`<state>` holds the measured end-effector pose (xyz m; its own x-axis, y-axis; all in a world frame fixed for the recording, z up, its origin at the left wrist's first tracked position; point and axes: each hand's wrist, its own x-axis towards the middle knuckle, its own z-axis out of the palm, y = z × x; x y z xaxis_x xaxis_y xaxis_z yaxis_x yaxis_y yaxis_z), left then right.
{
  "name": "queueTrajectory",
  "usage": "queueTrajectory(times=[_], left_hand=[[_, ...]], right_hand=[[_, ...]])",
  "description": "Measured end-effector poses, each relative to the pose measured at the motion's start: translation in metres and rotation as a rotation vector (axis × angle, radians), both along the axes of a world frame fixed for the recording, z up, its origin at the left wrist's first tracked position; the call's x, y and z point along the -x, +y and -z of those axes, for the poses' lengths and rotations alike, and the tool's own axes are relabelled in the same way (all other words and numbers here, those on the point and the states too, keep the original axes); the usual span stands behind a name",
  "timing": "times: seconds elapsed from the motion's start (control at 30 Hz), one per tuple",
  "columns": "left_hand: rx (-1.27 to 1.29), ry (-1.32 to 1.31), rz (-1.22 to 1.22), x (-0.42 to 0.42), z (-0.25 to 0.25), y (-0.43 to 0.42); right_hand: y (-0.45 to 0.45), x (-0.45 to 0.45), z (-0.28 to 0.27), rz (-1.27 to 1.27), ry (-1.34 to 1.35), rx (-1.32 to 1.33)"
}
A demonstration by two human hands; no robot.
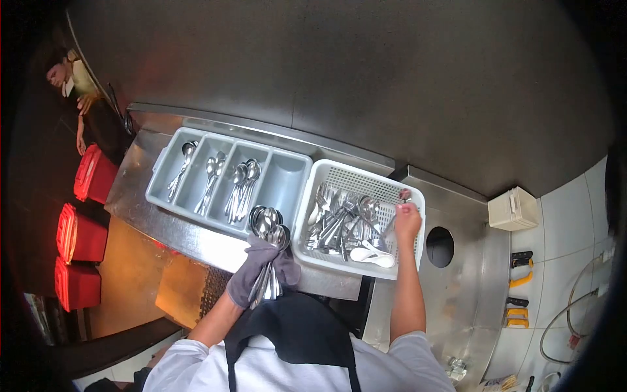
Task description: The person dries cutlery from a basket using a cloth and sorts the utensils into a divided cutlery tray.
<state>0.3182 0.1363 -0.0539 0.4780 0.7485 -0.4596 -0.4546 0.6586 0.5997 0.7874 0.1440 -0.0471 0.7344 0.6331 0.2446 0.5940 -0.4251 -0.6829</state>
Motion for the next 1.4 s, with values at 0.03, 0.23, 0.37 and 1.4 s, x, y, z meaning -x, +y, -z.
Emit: queueTrajectory(times=[0.03, 0.23, 0.37, 1.4], left_hand=[[-0.022, 0.037, -0.02, 0.0, 0.009, 0.002], [-0.024, -0.059, -0.063, -0.007, 0.013, 0.011], [-0.603, 0.309, 0.067, -0.014, -0.039, 0.013], [-0.47, 0.023, 0.15, -0.043, -0.072, 0.0]], right_hand=[[0.001, 0.006, -0.013, 0.0, 0.012, -0.079], [0.021, -0.018, 0.007, -0.061, -0.019, 0.233], [0.038, 0.005, 0.013, -0.112, -0.033, 0.61], [-0.014, 0.272, -0.119, -0.648, 0.742, 0.07]])
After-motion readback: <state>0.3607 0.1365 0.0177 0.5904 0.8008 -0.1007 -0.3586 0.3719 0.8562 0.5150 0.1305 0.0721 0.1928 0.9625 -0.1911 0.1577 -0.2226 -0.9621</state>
